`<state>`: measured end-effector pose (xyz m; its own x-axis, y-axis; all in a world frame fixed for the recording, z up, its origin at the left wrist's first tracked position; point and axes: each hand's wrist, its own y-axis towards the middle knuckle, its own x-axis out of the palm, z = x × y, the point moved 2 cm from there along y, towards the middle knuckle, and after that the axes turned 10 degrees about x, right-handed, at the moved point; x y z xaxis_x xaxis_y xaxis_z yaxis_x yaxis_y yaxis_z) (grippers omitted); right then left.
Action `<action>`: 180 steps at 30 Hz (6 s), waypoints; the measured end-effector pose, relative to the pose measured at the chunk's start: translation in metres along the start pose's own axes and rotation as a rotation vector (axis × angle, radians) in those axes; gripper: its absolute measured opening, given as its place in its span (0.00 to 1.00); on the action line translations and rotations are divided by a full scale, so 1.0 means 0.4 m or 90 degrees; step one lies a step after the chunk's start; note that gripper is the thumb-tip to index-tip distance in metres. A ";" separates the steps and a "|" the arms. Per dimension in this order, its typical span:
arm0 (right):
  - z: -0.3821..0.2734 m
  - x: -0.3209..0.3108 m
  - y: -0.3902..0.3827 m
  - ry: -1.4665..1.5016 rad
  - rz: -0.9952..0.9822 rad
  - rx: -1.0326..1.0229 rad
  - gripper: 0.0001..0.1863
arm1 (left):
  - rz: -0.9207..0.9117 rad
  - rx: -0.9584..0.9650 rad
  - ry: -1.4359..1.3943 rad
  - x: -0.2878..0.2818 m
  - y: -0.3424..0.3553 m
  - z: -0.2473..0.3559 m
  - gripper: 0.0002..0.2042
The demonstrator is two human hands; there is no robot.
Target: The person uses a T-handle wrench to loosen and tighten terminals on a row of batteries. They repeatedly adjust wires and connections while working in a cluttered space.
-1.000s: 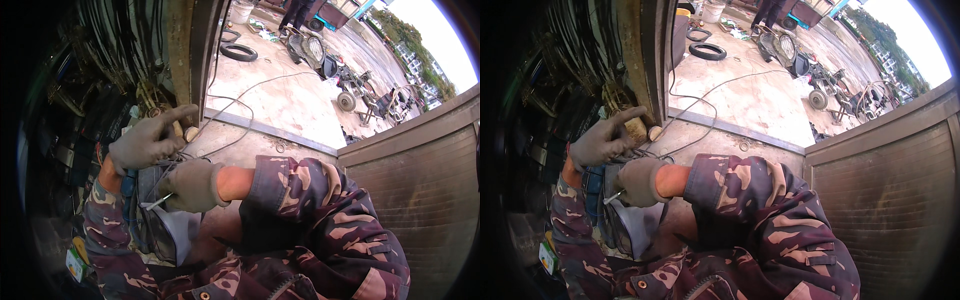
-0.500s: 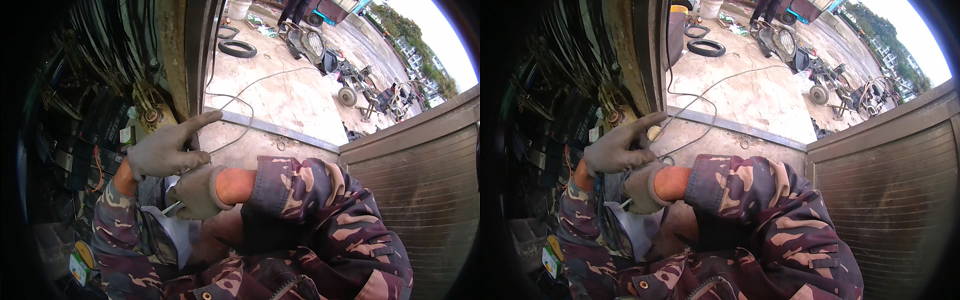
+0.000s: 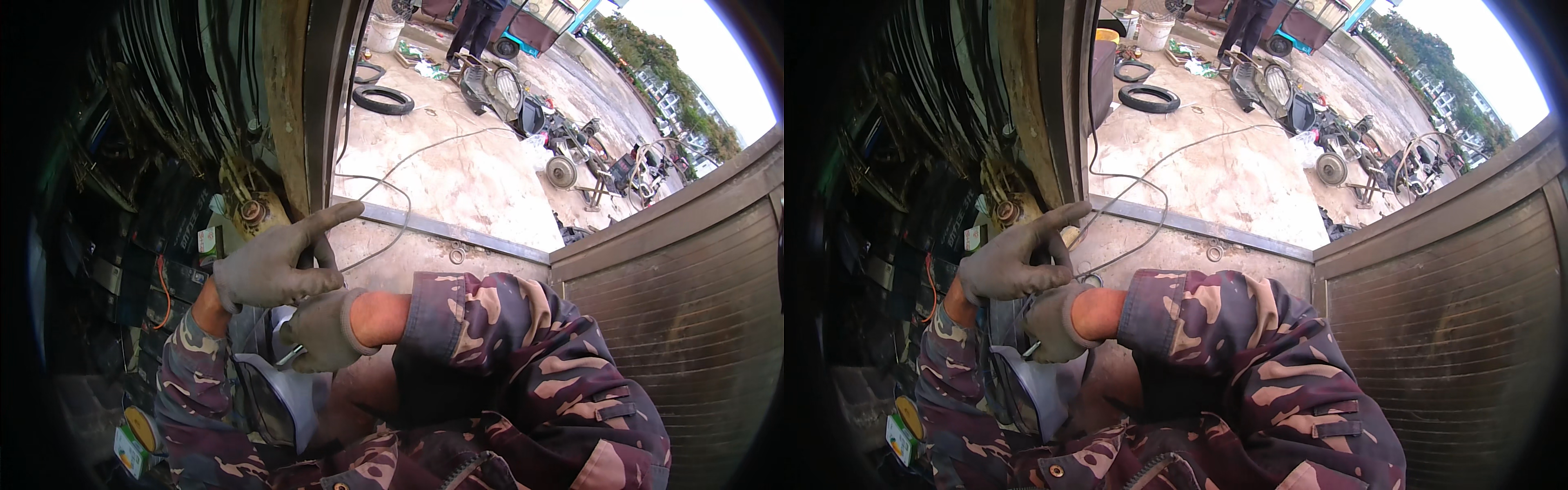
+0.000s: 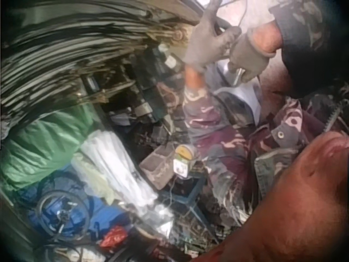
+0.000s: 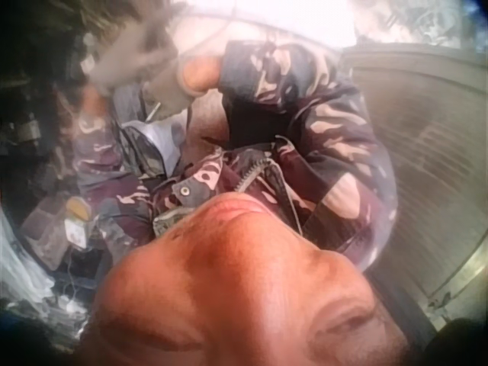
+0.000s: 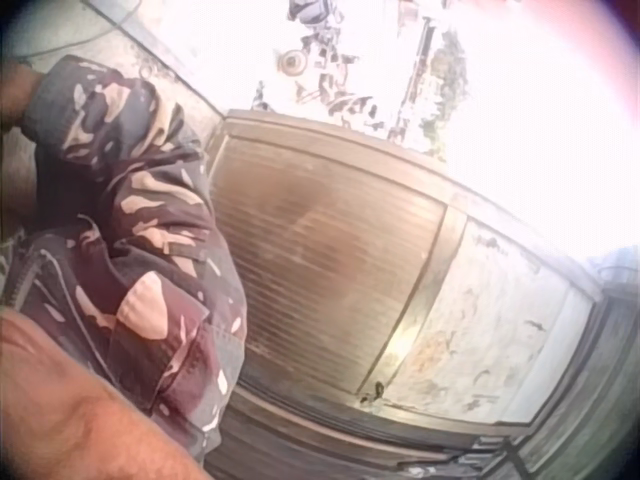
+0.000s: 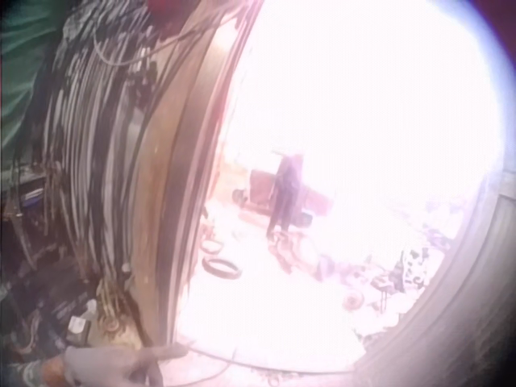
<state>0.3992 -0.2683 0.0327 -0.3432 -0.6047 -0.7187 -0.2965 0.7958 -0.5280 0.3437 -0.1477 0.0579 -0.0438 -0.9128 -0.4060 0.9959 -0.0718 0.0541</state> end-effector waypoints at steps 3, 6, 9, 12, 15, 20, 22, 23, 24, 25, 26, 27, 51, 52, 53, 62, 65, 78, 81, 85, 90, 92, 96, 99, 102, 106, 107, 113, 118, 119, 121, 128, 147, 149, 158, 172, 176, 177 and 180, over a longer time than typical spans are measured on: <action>0.002 0.001 0.001 0.002 -0.008 0.003 0.26 | -0.001 -0.018 0.004 -0.001 -0.003 0.005 0.44; 0.003 0.001 -0.002 -0.014 0.018 -0.012 0.27 | 0.006 -0.036 0.018 -0.005 -0.011 0.003 0.43; 0.004 0.002 -0.003 0.000 0.027 0.013 0.26 | 0.011 -0.056 0.009 -0.010 -0.027 -0.014 0.42; 0.004 0.001 -0.003 0.003 0.026 0.022 0.26 | 0.017 -0.067 -0.006 -0.015 -0.051 -0.047 0.41; 0.003 -0.002 -0.002 -0.004 0.005 0.031 0.26 | 0.023 -0.076 -0.081 -0.014 -0.083 -0.083 0.40; -0.004 -0.008 0.002 -0.024 -0.009 0.036 0.26 | 0.018 -0.089 -0.087 -0.011 -0.117 -0.114 0.37; -0.009 -0.010 0.003 -0.027 -0.009 0.032 0.26 | 0.017 -0.105 -0.109 -0.010 -0.124 -0.116 0.36; -0.011 -0.010 0.004 -0.032 -0.010 0.031 0.27 | 0.015 -0.108 -0.125 -0.009 -0.127 -0.117 0.36; -0.011 -0.010 0.003 -0.039 -0.019 0.032 0.27 | 0.014 -0.119 -0.112 -0.010 -0.129 -0.119 0.36; -0.011 -0.011 0.003 -0.025 -0.016 0.029 0.28 | 0.012 -0.124 -0.103 -0.010 -0.132 -0.121 0.35; -0.009 -0.012 0.002 -0.016 -0.020 0.029 0.28 | 0.006 -0.110 -0.099 -0.011 -0.134 -0.123 0.35; -0.006 -0.013 0.002 -0.005 -0.024 0.029 0.29 | 0.000 -0.119 -0.077 -0.012 -0.137 -0.128 0.35; 0.031 -0.078 0.018 0.266 0.461 -0.027 0.21 | -0.058 -0.023 0.106 0.049 -0.218 -0.203 0.23; 0.027 -0.082 0.019 0.312 0.478 -0.049 0.21 | -0.091 -0.223 0.055 0.058 -0.219 -0.217 0.20; 0.025 -0.087 0.019 0.355 0.500 -0.070 0.21 | 0.043 -0.089 0.042 0.065 -0.206 -0.207 0.19; 0.008 -0.115 -0.062 0.471 0.505 -0.102 0.29 | 0.549 -0.028 -0.220 0.038 -0.272 -0.100 0.28; 0.050 -0.183 -0.109 0.358 0.765 -0.088 0.33 | 0.528 0.093 -0.254 -0.051 -0.330 -0.054 0.34; -0.042 0.051 -0.014 -0.023 0.070 -0.285 0.26 | 0.730 0.101 0.178 -0.317 -0.536 -0.052 0.24; -0.049 0.051 -0.010 0.003 0.043 -0.308 0.23 | 0.801 0.190 -0.018 -0.345 -0.564 -0.034 0.26; -0.046 0.018 -0.009 0.035 0.062 -0.264 0.21 | 1.058 0.212 -0.103 -0.374 -0.582 -0.048 0.34; -0.043 0.030 -0.010 0.037 0.021 -0.236 0.20 | 1.067 0.231 -0.040 -0.439 -0.646 -0.135 0.33; -0.036 0.037 -0.006 0.037 0.025 -0.240 0.20 | 1.096 0.246 0.053 -0.467 -0.656 -0.195 0.34; -0.026 0.043 -0.003 0.027 0.015 -0.226 0.21 | 1.070 0.291 -0.032 -0.505 -0.661 -0.299 0.32; -0.025 0.038 -0.007 0.040 0.000 -0.213 0.21 | 1.078 0.284 -0.001 -0.527 -0.664 -0.331 0.32; -0.026 0.031 -0.012 0.050 -0.005 -0.201 0.21 | 1.067 0.285 0.009 -0.538 -0.656 -0.343 0.32; -0.023 0.027 -0.010 0.050 -0.008 -0.197 0.21 | 1.071 0.266 -0.007 -0.533 -0.639 -0.341 0.32; -0.022 0.026 -0.008 0.054 -0.011 -0.194 0.21 | 1.074 0.255 -0.024 -0.531 -0.635 -0.337 0.32; -0.015 0.020 0.008 0.062 -0.025 -0.192 0.21 | 1.058 0.234 0.044 -0.507 -0.602 -0.312 0.33; -0.011 0.017 0.015 0.087 -0.018 -0.215 0.21 | 0.985 0.284 0.145 -0.502 -0.575 -0.309 0.34; -0.010 0.017 0.015 0.091 -0.021 -0.216 0.21 | 0.971 0.294 0.150 -0.504 -0.574 -0.310 0.34; -0.007 0.016 0.014 0.096 -0.018 -0.219 0.21 | 0.995 0.276 0.145 -0.509 -0.584 -0.312 0.33; -0.008 0.018 0.012 0.107 -0.020 -0.229 0.20 | 0.998 0.283 0.125 -0.514 -0.609 -0.318 0.32; -0.001 0.017 0.006 0.102 -0.018 -0.221 0.21 | 0.988 0.339 0.049 -0.539 -0.620 -0.339 0.30; 0.000 0.018 0.007 0.099 -0.025 -0.216 0.21 | 0.996 0.338 0.068 -0.539 -0.617 -0.339 0.30; 0.003 0.011 0.018 0.082 -0.036 -0.198 0.21 | 0.899 0.106 0.940 -0.514 -0.619 -0.290 0.20; -0.045 0.021 0.092 0.094 -0.032 -0.296 0.22 | 0.457 -0.543 0.998 -0.575 -0.579 -0.141 0.25; -0.047 0.020 0.104 0.098 -0.055 -0.276 0.22 | 0.369 -0.657 0.827 -0.601 -0.548 -0.112 0.27; -0.049 0.020 0.103 0.096 -0.057 -0.276 0.22 | 0.360 -0.650 0.766 -0.604 -0.541 -0.104 0.28; -0.053 0.016 0.098 0.089 -0.059 -0.276 0.23 | 0.375 -0.642 0.575 -0.611 -0.521 -0.092 0.29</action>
<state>0.3664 -0.2418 0.0170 -0.4062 -0.6946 -0.5937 -0.6661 0.6699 -0.3280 0.1496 0.1051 0.1123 0.0640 -0.1290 -0.9896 0.5017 0.8614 -0.0798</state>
